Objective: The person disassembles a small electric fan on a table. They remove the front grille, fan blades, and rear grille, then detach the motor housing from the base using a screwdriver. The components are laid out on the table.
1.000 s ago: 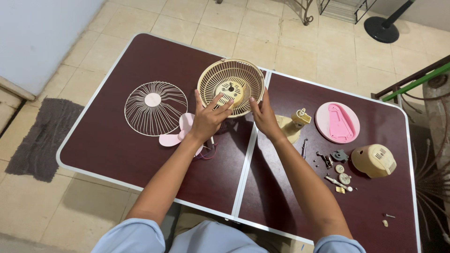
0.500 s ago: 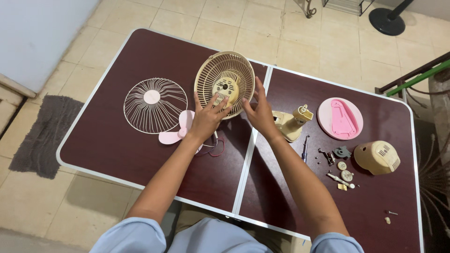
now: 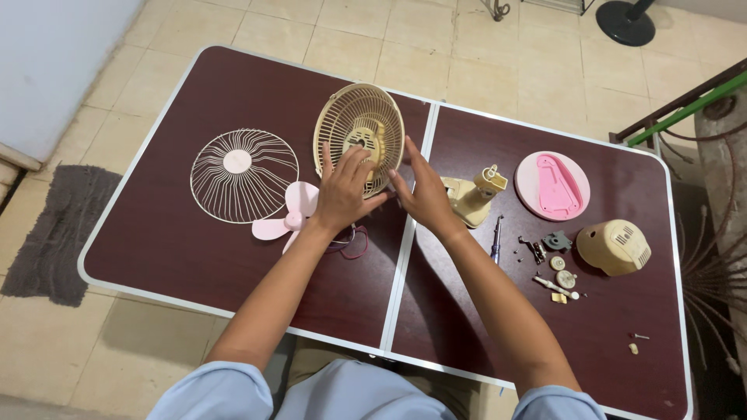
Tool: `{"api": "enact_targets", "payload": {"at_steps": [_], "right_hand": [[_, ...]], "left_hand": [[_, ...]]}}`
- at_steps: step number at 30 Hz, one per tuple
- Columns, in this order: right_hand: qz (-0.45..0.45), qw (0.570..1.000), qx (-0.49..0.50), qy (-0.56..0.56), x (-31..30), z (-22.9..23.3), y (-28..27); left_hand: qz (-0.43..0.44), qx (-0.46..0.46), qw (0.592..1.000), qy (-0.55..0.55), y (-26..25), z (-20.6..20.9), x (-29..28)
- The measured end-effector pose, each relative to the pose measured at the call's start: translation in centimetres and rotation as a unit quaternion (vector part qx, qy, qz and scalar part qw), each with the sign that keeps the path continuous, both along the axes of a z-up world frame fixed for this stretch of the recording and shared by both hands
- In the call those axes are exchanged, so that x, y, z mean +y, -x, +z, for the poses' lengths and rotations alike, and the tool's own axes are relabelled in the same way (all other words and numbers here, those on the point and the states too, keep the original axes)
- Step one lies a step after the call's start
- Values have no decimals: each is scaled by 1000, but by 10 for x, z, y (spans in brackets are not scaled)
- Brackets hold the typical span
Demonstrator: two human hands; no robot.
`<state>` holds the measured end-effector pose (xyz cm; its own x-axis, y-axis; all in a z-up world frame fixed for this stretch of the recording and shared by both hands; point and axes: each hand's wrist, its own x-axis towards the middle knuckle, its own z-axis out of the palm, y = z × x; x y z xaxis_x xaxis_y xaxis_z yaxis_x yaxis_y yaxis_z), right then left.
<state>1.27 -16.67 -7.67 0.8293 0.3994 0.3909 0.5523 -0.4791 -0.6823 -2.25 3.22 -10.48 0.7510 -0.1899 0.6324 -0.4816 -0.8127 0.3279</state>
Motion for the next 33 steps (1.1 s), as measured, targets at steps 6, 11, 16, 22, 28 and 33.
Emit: {"api": "enact_targets", "payload": {"at_steps": [6,11,16,22,28,33], "right_hand": [[-56,971,-184,139,-21,3,12],[-136,942,-240,192,-45,9,16],[-227,915,-255,214,-76,16,21],[-270,913,-217,215,-102,17,28],[-239,947,-117,177,-116,13,34],[-190,972,-70,120,-125,17,36]], "left_hand": [[-28,-38,999,-2,3,11,-14],[-36,-36,998,-39,9,15,-24],[-73,-50,995,-49,15,19,-43],[-128,-45,989,-52,18,17,-76],[-145,20,988,-53,12,-1,-108],[-128,138,980,-57,-2,-26,-122]]}}
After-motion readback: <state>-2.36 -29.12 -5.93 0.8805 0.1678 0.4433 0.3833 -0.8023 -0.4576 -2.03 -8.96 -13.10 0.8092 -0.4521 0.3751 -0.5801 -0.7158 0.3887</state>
